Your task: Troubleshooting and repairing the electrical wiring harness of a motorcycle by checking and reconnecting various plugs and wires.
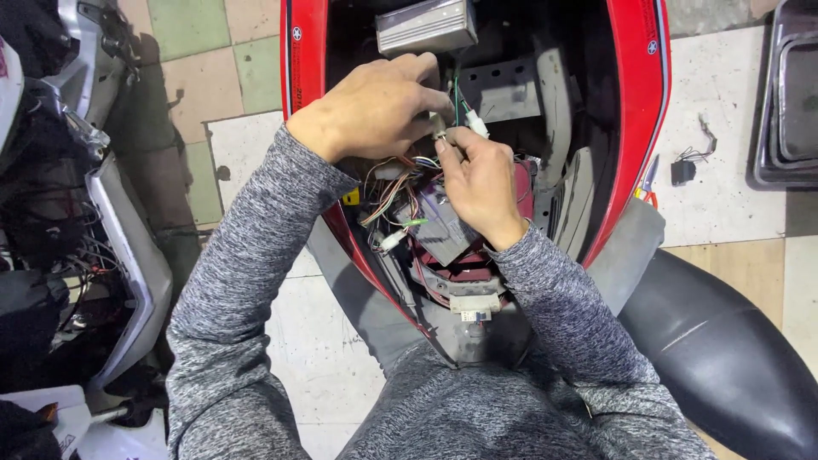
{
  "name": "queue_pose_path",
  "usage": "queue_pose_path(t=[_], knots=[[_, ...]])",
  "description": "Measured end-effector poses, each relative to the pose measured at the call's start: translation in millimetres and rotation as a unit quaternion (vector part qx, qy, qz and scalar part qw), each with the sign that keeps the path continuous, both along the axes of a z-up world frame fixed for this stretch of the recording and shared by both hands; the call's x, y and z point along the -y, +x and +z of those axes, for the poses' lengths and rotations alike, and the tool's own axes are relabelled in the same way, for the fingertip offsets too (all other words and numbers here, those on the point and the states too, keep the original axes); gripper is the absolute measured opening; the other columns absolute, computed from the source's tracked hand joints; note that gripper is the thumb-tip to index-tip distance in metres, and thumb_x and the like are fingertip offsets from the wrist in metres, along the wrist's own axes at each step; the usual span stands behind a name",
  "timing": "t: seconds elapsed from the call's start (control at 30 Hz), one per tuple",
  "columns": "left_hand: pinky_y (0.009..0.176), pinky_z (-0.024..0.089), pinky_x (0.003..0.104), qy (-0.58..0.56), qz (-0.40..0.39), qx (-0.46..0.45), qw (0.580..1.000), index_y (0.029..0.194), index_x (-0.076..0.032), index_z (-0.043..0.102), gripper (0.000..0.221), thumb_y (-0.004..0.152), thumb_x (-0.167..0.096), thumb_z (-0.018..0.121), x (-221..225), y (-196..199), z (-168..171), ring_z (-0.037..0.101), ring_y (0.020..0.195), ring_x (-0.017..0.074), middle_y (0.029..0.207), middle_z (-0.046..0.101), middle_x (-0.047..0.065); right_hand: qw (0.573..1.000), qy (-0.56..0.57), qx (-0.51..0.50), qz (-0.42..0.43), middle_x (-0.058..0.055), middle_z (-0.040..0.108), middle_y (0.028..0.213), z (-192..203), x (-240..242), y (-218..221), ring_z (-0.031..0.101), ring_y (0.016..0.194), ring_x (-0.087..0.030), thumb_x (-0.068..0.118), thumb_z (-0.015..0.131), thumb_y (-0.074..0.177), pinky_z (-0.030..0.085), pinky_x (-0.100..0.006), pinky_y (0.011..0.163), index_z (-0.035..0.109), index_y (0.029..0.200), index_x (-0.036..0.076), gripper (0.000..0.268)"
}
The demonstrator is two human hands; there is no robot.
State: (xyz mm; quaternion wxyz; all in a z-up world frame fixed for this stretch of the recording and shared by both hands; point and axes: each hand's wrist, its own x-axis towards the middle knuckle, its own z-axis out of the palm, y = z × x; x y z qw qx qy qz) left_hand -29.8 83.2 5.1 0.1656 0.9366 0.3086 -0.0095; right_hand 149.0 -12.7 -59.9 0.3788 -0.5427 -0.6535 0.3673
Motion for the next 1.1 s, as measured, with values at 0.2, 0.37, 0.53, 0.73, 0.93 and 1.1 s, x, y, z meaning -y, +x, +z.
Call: queue_pose_path(t=[0.2,0.37,0.53,0.73,0.93,1.1], knots=[[0.06,0.048,0.052,-0.122,0.02,-0.076,0.989,0.12,-0.019,0.063,0.024,0.102,-0.035,0.061,-6.5,3.6,11.4,0.063,0.084,0.0347,0.099,0.059,0.008,0.999,-0.024,0.012,-0.037,0.007,0.041,0.046,3.2,3.5,0.9,0.032,0.039,-0.006,0.023,0.066,0.101,0.032,-0.028,0.042,0.075,0.094,0.007,0.02],[0.067,0.05,0.054,-0.138,0.004,-0.032,0.99,0.115,-0.015,0.065,0.018,0.099,-0.025,0.064,-9.7,3.6,10.9,0.066,0.089,0.0377,0.103,0.07,0.012,0.999,-0.047,0.001,-0.025,0.007,0.043,0.052,7.2,3.1,3.6,0.032,0.043,-0.007,0.018,0.064,0.103,0.026,-0.028,0.041,0.074,0.098,0.007,0.016],[0.071,0.052,0.054,-0.133,0.011,-0.044,0.99,0.121,-0.015,0.065,0.026,0.099,-0.028,0.067,-9.0,5.0,11.5,0.066,0.092,0.0383,0.105,0.069,0.012,0.997,-0.073,-0.011,0.011,0.001,0.059,0.052,13.4,3.7,5.0,0.058,0.044,-0.011,0.016,0.055,0.104,0.047,-0.029,0.049,0.07,0.109,0.007,0.018],[0.071,0.051,0.052,-0.114,0.003,-0.019,0.993,0.122,-0.022,0.073,0.028,0.096,-0.032,0.069,-11.2,2.1,-0.9,0.067,0.092,0.0374,0.107,0.069,0.008,0.996,-0.078,-0.012,0.03,0.0,0.06,0.053,14.1,4.5,7.2,0.059,0.046,-0.012,0.013,0.052,0.105,0.051,-0.03,0.055,0.067,0.115,0.005,0.02],[0.062,0.05,0.054,-0.082,0.002,-0.034,0.996,0.112,-0.02,0.07,0.019,0.097,-0.032,0.066,-9.2,2.7,-6.0,0.067,0.081,0.0387,0.1,0.066,0.01,0.998,-0.059,0.001,0.024,0.001,0.059,0.057,15.1,4.6,7.2,0.056,0.048,-0.011,0.013,0.054,0.105,0.047,-0.029,0.052,0.07,0.113,0.003,0.02],[0.076,0.053,0.054,-0.11,0.019,-0.074,0.991,0.113,-0.021,0.07,0.022,0.092,-0.026,0.068,-10.2,5.4,-1.4,0.067,0.091,0.0355,0.105,0.067,0.01,0.997,-0.079,0.022,-0.002,-0.001,0.072,0.066,16.1,11.4,6.8,0.07,0.056,-0.008,0.011,0.056,0.102,0.045,-0.022,0.042,0.072,0.107,0.005,0.017]])
